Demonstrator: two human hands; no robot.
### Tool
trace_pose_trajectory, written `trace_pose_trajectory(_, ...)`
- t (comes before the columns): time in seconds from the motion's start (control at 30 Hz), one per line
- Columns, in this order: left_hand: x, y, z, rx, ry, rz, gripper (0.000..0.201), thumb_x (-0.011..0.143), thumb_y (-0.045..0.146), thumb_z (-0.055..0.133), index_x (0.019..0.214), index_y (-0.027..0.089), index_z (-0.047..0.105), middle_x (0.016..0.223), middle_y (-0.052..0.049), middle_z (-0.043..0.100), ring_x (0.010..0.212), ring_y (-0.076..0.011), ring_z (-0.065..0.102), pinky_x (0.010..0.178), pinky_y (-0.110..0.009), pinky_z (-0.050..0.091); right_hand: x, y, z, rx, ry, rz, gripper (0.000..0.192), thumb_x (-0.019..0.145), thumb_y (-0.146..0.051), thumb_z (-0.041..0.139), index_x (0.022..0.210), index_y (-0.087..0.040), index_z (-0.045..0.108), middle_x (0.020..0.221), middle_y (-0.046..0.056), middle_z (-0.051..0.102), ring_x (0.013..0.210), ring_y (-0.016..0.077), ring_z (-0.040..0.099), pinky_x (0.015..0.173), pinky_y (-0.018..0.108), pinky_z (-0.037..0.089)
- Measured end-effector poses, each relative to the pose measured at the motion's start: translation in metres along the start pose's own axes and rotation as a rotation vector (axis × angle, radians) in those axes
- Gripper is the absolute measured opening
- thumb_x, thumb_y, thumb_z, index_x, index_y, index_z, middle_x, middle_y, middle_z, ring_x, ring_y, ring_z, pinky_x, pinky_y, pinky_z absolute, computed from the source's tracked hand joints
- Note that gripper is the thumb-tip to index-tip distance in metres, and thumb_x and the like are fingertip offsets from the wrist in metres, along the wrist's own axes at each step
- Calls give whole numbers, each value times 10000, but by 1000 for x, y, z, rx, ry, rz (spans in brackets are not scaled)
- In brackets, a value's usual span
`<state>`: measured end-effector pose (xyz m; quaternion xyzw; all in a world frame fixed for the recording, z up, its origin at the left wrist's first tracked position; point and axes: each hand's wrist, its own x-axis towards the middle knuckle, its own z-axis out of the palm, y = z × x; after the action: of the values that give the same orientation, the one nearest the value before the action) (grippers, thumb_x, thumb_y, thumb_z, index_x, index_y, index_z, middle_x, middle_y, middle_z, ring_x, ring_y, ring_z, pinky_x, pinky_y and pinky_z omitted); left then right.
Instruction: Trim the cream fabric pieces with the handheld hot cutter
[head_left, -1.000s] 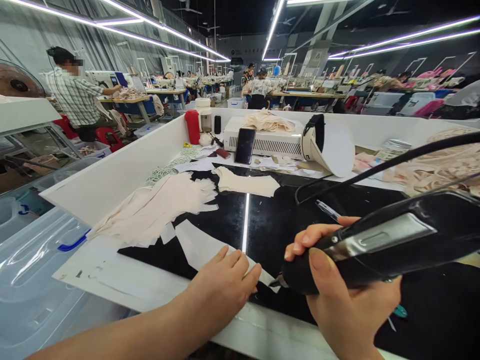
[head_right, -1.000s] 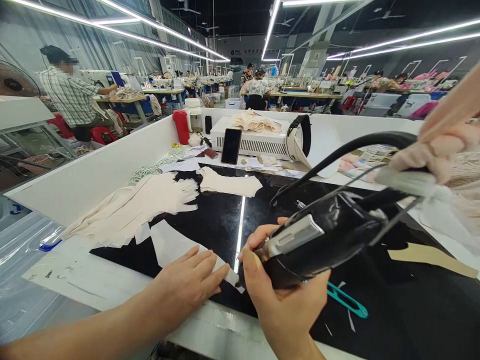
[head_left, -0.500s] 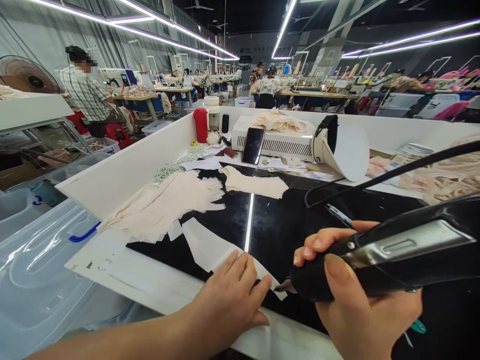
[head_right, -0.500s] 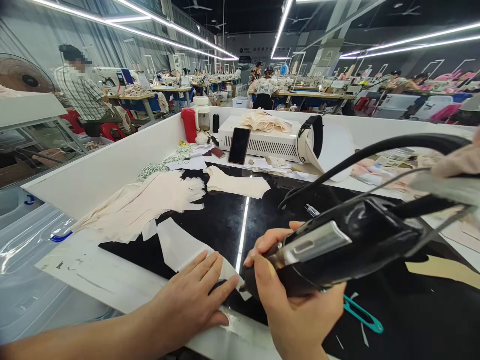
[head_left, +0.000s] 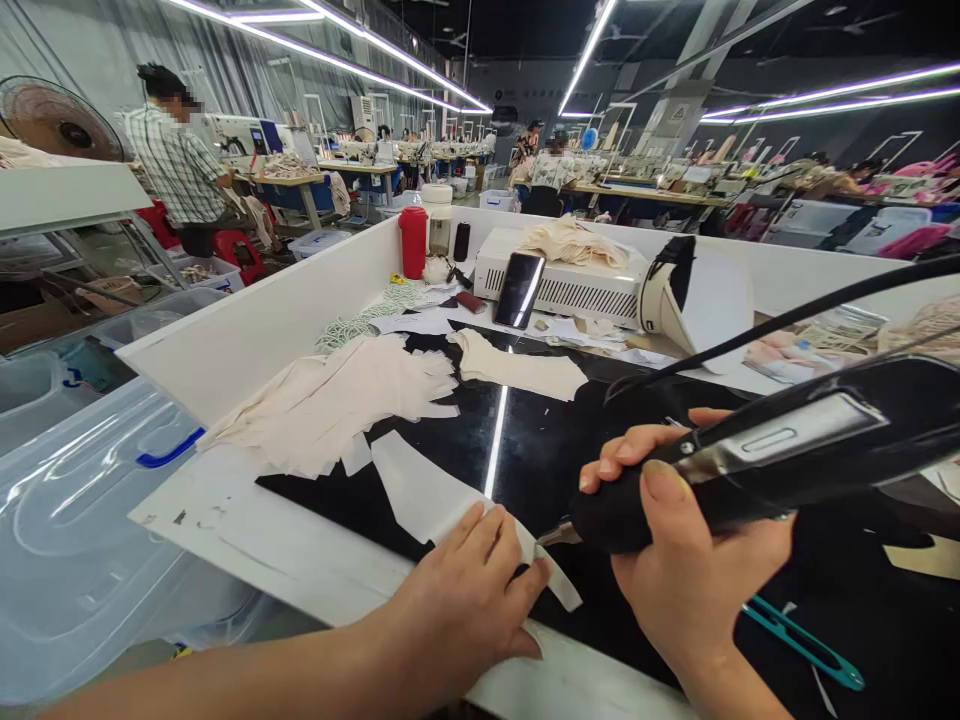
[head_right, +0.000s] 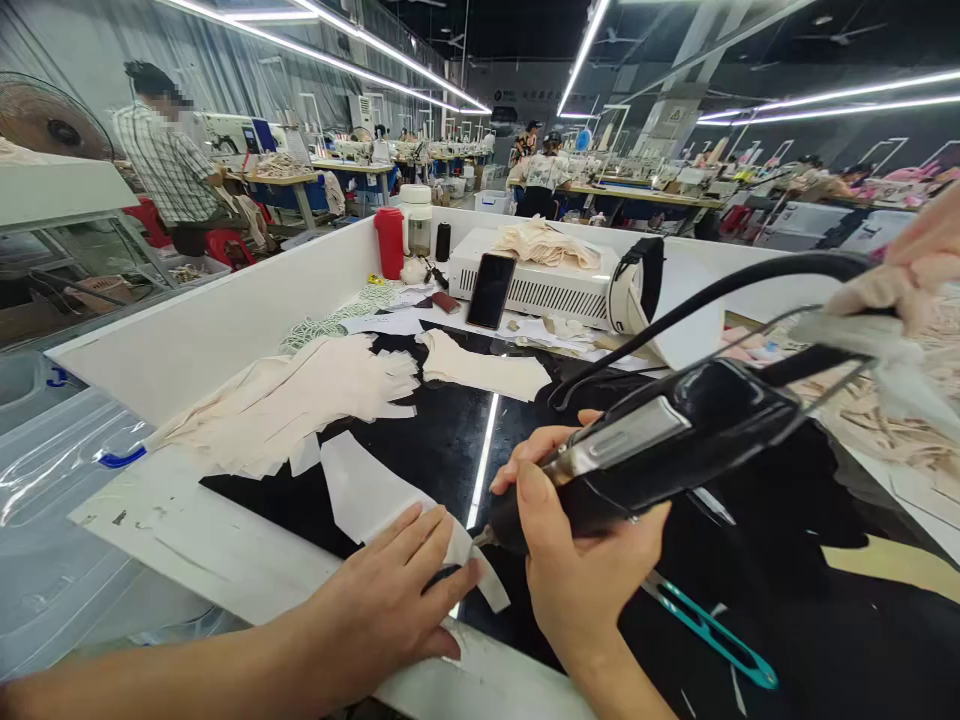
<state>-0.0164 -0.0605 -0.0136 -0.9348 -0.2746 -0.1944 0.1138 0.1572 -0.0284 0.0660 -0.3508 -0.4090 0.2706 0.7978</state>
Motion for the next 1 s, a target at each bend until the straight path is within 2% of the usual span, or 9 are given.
trace_pose_trajectory(0.2, -1, -3, -2, -52, -3, -7, 809, 891, 703, 881, 1427, 154, 622, 1341, -204, 764, 1335, -372, 744, 1184, -486, 588, -1, 1, 4, -25, -11, 26, 428, 826, -164, 888, 1155, -276, 638, 778, -72, 747, 599, 163, 687, 537, 316, 639)
trace_pose_trajectory(0.4, -4, -6, 3, -100, 13, -9, 831, 841, 673, 934, 1424, 167, 626, 1341, -213, 750, 1323, -387, 743, 1166, -528, 613, 0, 9, 8, 29, -57, 12, 445, 871, -257, 914, 1208, -290, 627, 831, -79, 740, 596, 135, 686, 567, 301, 613)
trace_pose_trajectory(0.57, -7, -8, 5, -143, 18, -3, 850, 826, 666, 940, 1435, 161, 628, 1378, -241, 725, 1326, -411, 735, 1150, -560, 629, -3, 15, 10, 0, -90, 11, 373, 905, -180, 860, 1162, -306, 621, 874, -89, 746, 614, 118, 699, 564, 279, 616)
trace_pose_trajectory(0.73, -8, -15, -8, -238, 2, -21, 740, 862, 548, 966, 1419, 179, 650, 1368, -200, 729, 1309, -387, 739, 1166, -551, 627, -7, 11, 11, -8, -75, 6, 337, 888, -157, 859, 1048, -288, 592, 867, -86, 750, 619, 113, 703, 562, 269, 619)
trace_pose_trajectory(0.9, -15, -22, -28, -246, -68, -53, 719, 967, 441, 903, 1554, 186, 574, 1462, -212, 685, 1357, -379, 711, 1116, -501, 665, -17, 0, 12, 13, -31, 55, 439, 845, -152, 889, 1138, -287, 593, 826, -77, 754, 594, 135, 700, 537, 288, 623)
trace_pose_trajectory(1.0, -18, -19, -33, -264, -93, -70, 689, 980, 441, 889, 1546, 194, 585, 1458, -199, 687, 1350, -376, 712, 1124, -502, 662, -21, -6, 12, 37, -34, 74, 495, 831, -136, 892, 1201, -286, 599, 828, -71, 759, 582, 142, 696, 521, 293, 622)
